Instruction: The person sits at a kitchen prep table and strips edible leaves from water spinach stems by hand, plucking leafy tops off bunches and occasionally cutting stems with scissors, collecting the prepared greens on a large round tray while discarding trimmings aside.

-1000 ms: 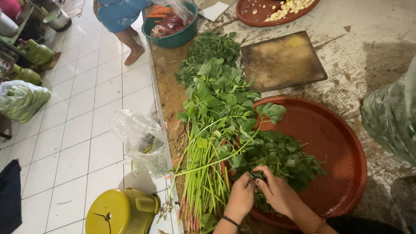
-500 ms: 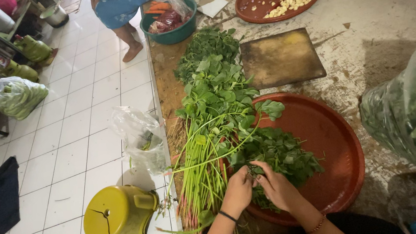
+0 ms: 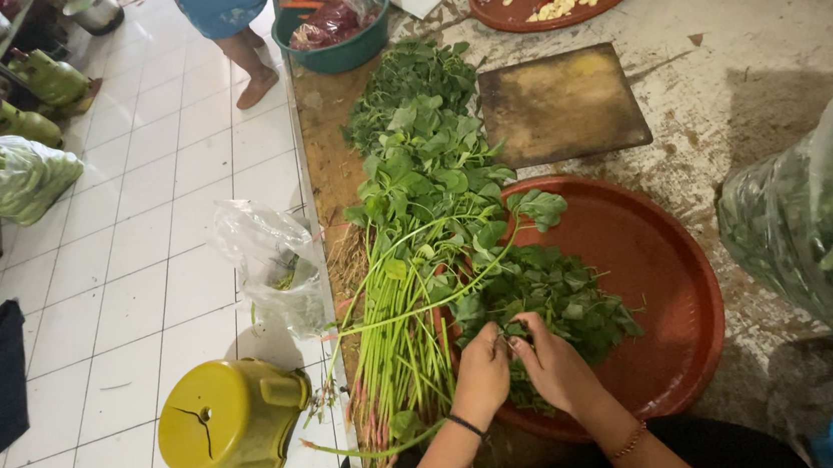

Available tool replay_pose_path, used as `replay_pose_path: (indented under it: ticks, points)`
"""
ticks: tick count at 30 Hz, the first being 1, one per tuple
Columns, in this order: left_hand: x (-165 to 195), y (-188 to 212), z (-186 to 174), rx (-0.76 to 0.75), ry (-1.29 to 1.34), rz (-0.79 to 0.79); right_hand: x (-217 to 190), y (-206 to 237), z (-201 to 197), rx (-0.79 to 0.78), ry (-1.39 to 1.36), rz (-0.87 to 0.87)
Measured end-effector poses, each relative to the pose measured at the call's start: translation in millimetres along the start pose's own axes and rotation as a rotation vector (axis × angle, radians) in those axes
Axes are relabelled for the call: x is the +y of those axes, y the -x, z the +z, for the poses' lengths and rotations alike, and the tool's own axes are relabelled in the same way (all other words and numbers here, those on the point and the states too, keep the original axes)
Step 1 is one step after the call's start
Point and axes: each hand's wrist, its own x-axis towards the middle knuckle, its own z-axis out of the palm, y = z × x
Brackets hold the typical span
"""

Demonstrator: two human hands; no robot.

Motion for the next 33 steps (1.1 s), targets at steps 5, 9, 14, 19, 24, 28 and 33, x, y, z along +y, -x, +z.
replay_pose_path:
  ticks: [5, 9, 14, 19, 24, 28, 33]
  points:
    - [-1, 2, 6, 0.029, -0.018, -0.023, 4, 2, 5, 0.096, 0.050, -0.025]
    - [8, 3, 5, 0.064, -0.079, 0.133, 3, -4, 3, 0.072, 0.063, 0.047]
    - [11, 6, 7, 0.035, -0.022, 0.066, 3, -9, -1, 0.111, 0.012, 0.005]
    - [7, 7, -1, 0.068, -0.057, 0.142, 9, -4, -19, -0.001, -0.229, 0.171]
    - [28, 9, -6, -0.034, -0.081, 0.056, 8, -5, -20, -0.054, -0.256, 0.109]
    - [36, 13, -3, -0.148, -0.127, 0.043, 11, -8, -16, -0.038, -0.454, -0.134]
    - [23, 12, -7, -0.232, -0.034, 0.134, 12, -9, -16, -0.078, -0.523, 0.098]
